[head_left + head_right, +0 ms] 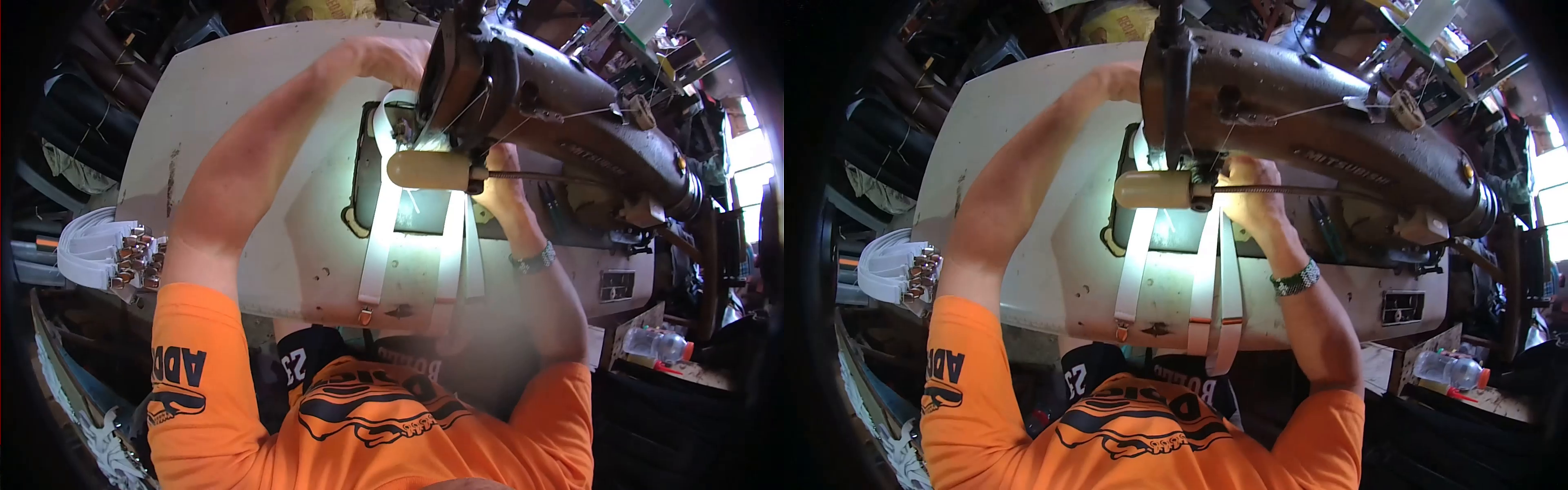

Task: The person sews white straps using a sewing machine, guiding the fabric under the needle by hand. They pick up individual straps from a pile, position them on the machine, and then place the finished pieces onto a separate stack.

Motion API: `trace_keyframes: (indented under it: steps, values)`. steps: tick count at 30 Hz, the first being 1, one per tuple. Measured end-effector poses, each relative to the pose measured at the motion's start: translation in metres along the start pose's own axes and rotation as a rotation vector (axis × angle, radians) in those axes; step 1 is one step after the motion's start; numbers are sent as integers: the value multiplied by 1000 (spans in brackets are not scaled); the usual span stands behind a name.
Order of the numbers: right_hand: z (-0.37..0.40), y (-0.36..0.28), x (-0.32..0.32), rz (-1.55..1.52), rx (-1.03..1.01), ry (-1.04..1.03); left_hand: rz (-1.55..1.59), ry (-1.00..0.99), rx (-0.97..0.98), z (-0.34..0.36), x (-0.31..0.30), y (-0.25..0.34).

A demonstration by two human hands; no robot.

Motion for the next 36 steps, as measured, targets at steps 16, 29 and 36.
trace_keyframes:
  steps: [16, 29, 36]
  values:
    - [6, -25, -20, -32, -100, -36, -347, 282, -355, -89, -81, -89]
    - [11, -14, -43, 203, 58, 167, -853, 991, -295, 47, -82, -69]
    - [22, -36, -29, -82, -222, 131, -602, 438, 115, 118, 94, 18]
Point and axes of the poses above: each hand's wrist, its own z-axis away from the middle knuckle, its own x-axis out of the palm, y = z × x, the point moved 7 cm from there along -z, towards the middle knuckle, and after that the axes turned 5 degrees about -y, right-handed, at the moved point
